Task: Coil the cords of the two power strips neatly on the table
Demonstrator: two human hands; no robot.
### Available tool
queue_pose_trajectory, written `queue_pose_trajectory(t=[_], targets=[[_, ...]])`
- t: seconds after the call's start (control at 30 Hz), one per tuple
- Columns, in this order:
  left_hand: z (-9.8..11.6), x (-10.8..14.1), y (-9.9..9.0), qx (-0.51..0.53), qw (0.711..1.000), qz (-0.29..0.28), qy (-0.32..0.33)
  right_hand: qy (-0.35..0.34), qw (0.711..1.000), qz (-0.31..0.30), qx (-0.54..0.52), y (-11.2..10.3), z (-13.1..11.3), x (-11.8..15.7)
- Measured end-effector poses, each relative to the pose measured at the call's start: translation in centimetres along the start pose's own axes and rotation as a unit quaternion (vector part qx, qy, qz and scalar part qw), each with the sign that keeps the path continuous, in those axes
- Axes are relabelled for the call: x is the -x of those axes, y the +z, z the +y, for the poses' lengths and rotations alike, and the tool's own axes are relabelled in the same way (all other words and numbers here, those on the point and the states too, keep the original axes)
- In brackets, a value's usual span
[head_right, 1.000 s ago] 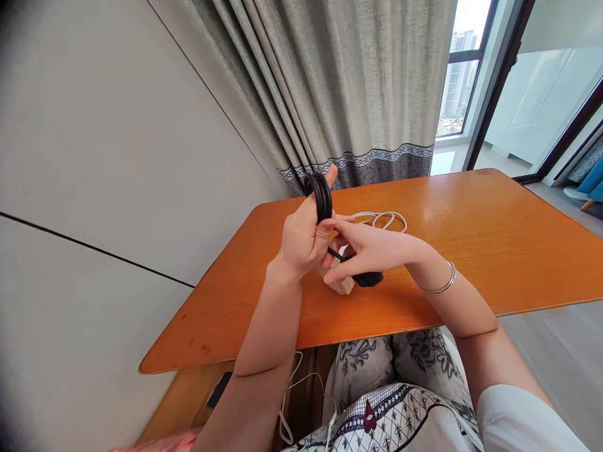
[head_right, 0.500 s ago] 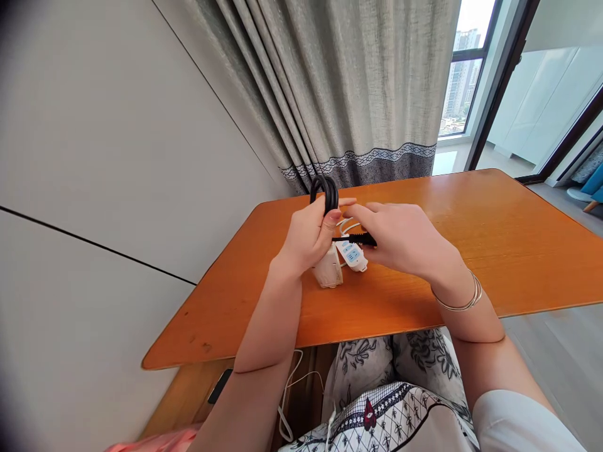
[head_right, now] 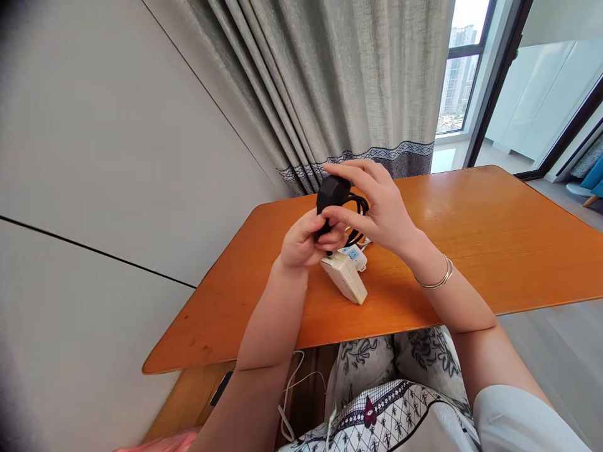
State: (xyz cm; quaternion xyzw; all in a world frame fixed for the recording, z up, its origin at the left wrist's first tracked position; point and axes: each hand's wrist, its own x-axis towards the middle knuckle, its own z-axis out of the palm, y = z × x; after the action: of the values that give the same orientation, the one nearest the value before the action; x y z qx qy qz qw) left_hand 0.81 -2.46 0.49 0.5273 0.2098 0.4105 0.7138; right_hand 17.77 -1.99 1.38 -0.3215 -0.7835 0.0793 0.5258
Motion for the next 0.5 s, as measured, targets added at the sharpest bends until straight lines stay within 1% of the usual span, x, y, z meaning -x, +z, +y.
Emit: queue_pose_trajectory(t=[0.07,0.13,0.17,0.2,0.27,0.33,0.37,0.4,0.43,0.5], targets=[[0.3,0.1,0.2,0.051,0.998,0.038,-0.012,0.037,0.998,-0.011,-0.046,0.5,0.4,-0.2],[0.8,0.2,0.3,0.096,0.992,0.076,-0.009,0.092,0.985,-0.048,-0.136,0.9,0.8,-0.3],[1.1,0.3,0.3,0.113,0.99,0.09,-0.001,0.123,0.97,-0.07,-0.198,1.2,1.0,-0.4],[1.3,0.3,0.3,0.126,0.987,0.101,0.008,0.156,0.948,-0.089,-0.263,1.4,1.1,-0.5],[1.7,0.3,0.1,0.14,0.983,0.114,0.018,0.224,0.89,-0.105,-0.382,1.8,1.1,-0.6],[1.8,0.1,-0.1,0.147,0.982,0.12,0.014,0.283,0.836,-0.091,-0.461,2.1,0.9,-0.7],[1.8,0.0,-0.2,0.148,0.982,0.12,0.008,0.304,0.817,-0.08,-0.484,2.3,0.7,-0.8],[1.8,-0.2,-0.2,0.149,0.982,0.118,0.001,0.318,0.804,-0.068,-0.498,2.4,0.5,-0.8],[1.8,-0.3,-0.2,0.148,0.982,0.116,-0.006,0.327,0.797,-0.057,-0.505,2.5,0.4,-0.9],[1.7,-0.6,0.0,0.146,0.983,0.114,-0.02,0.33,0.799,-0.035,-0.502,2.6,0.3,-0.8]])
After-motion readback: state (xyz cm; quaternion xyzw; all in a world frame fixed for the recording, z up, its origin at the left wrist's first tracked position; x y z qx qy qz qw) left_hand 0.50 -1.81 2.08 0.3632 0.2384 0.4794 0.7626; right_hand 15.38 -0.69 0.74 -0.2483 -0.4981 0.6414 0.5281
